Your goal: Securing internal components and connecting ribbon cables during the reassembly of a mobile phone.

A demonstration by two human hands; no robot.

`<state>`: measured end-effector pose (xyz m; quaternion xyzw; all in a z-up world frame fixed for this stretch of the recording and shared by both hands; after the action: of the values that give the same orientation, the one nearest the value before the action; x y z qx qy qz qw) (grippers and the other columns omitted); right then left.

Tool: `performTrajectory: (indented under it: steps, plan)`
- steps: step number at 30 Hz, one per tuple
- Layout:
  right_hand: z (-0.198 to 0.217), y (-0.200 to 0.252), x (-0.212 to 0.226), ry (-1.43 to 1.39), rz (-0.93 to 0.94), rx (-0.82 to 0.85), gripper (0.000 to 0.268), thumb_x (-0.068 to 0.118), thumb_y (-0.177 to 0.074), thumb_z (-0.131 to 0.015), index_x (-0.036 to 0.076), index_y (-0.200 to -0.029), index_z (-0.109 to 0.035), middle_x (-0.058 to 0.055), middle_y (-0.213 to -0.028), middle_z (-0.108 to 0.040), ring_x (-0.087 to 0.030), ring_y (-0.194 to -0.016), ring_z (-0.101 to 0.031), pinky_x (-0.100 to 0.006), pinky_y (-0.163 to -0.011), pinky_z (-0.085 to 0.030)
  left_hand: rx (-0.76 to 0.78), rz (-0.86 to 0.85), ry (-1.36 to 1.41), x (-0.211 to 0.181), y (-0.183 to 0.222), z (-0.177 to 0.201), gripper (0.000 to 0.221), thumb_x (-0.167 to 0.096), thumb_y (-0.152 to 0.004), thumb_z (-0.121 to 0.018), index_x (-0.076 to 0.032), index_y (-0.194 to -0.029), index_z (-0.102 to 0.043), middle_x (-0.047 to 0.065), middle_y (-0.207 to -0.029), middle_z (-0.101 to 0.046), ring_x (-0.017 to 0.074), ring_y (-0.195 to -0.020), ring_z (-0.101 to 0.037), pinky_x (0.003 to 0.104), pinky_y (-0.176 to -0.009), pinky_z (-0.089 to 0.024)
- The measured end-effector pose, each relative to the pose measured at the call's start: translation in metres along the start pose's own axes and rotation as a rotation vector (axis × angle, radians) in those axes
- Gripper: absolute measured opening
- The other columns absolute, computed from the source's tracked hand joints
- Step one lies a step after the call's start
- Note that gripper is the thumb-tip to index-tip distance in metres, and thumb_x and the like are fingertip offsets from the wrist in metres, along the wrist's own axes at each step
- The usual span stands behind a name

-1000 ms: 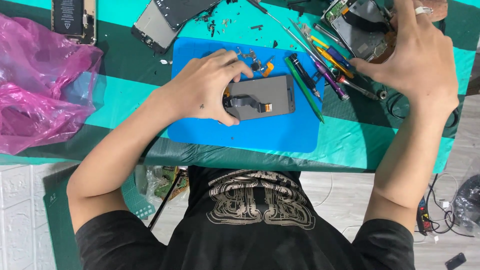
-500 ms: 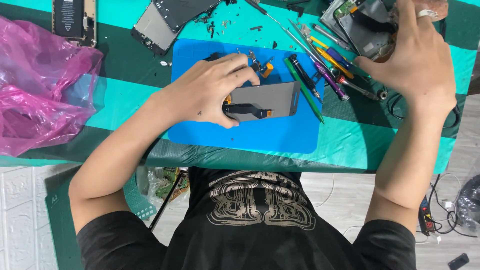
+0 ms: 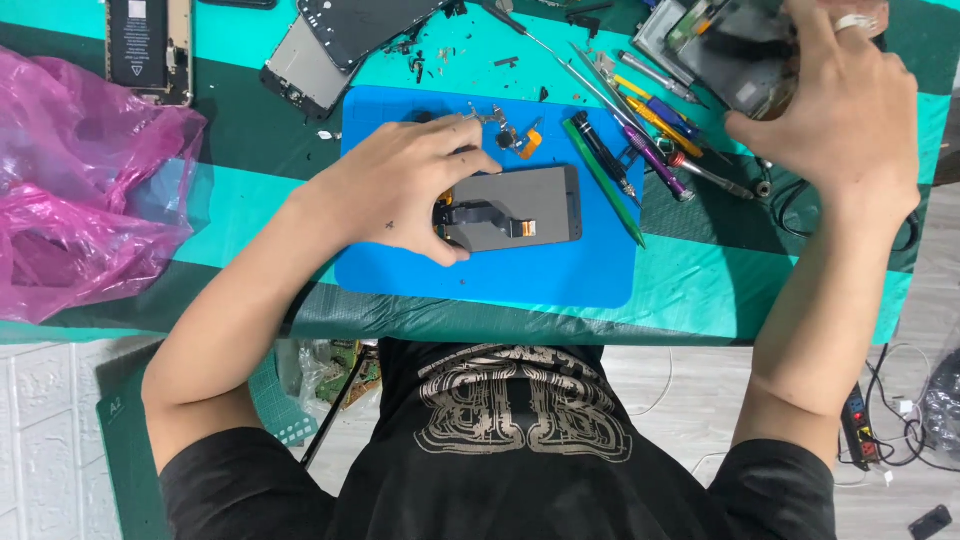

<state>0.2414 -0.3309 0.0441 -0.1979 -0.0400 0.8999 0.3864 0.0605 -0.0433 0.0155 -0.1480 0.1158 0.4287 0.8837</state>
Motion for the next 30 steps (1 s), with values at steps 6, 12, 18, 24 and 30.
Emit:
performTrajectory:
  steps: [6,12,18,24,30]
  plan:
    - [-0.011,0.002,0.002,-0.021,-0.008,0.109,0.089,0.063,-0.091,-0.079,0.013,-0.161,-0.060,-0.018,-0.125,-0.077,-0.041,-0.104,-0.073,-0.053,-0.062,-0.057,0.056,0.010,0.016,-0.002,0.002,-0.003,0.093,-0.059,-0.063,-0.088,-0.006,-0.137,-0.068,0.007,-0.115,-0.056,0.0287,-0.091,-0.062,0.042,-0.056,-0.050]
    - [0.002,0.001,0.013,-0.107,0.011,0.036,0.077,0.055,-0.097,-0.081,0.008,-0.156,-0.065,-0.018,-0.131,-0.073,-0.039,-0.115,-0.068,-0.052,-0.067,-0.055,0.053,0.005,0.005,-0.005,0.001,-0.001,0.094,-0.058,-0.062,-0.092,-0.005,-0.136,-0.066,0.009,-0.117,-0.055,0.0283,-0.099,-0.060,0.041,-0.054,-0.051]
    - [0.038,-0.004,0.044,-0.402,0.173,-0.122,0.017,0.015,-0.108,-0.084,0.010,-0.125,-0.083,-0.004,-0.113,-0.079,-0.029,-0.098,-0.074,-0.042,-0.067,-0.052,0.062,0.021,0.011,-0.005,0.001,-0.001,0.095,-0.059,-0.062,-0.093,-0.006,-0.136,-0.066,0.010,-0.118,-0.055,0.0305,-0.103,-0.060,0.043,-0.058,-0.053]
    - [0.005,-0.005,0.064,-0.345,0.191,0.108,0.003,0.026,-0.101,-0.078,0.027,-0.103,-0.080,0.000,-0.089,-0.076,-0.027,-0.083,-0.071,-0.043,-0.057,-0.048,0.072,0.047,0.033,-0.003,0.000,-0.002,0.092,-0.057,-0.064,-0.092,-0.008,-0.136,-0.064,0.011,-0.118,-0.055,0.0326,-0.103,-0.059,0.044,-0.059,-0.054]
    - [-0.007,-0.003,0.046,-0.127,0.124,0.009,0.016,0.036,-0.100,-0.077,0.033,-0.114,-0.083,0.013,-0.088,-0.073,-0.018,-0.083,-0.072,-0.036,-0.052,-0.047,0.072,0.057,0.037,-0.004,0.000,-0.001,0.091,-0.056,-0.064,-0.093,-0.009,-0.137,-0.064,0.011,-0.117,-0.054,0.0323,-0.102,-0.060,0.044,-0.058,-0.054]
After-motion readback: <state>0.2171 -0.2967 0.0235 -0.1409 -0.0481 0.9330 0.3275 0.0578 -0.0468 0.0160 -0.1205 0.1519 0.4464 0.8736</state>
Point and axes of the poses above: each hand's wrist, its own y-axis away from the middle knuckle, its own z-axis out of the back of the hand, x = y × z, the point moved 8 cm from there along -y, towards the middle knuckle
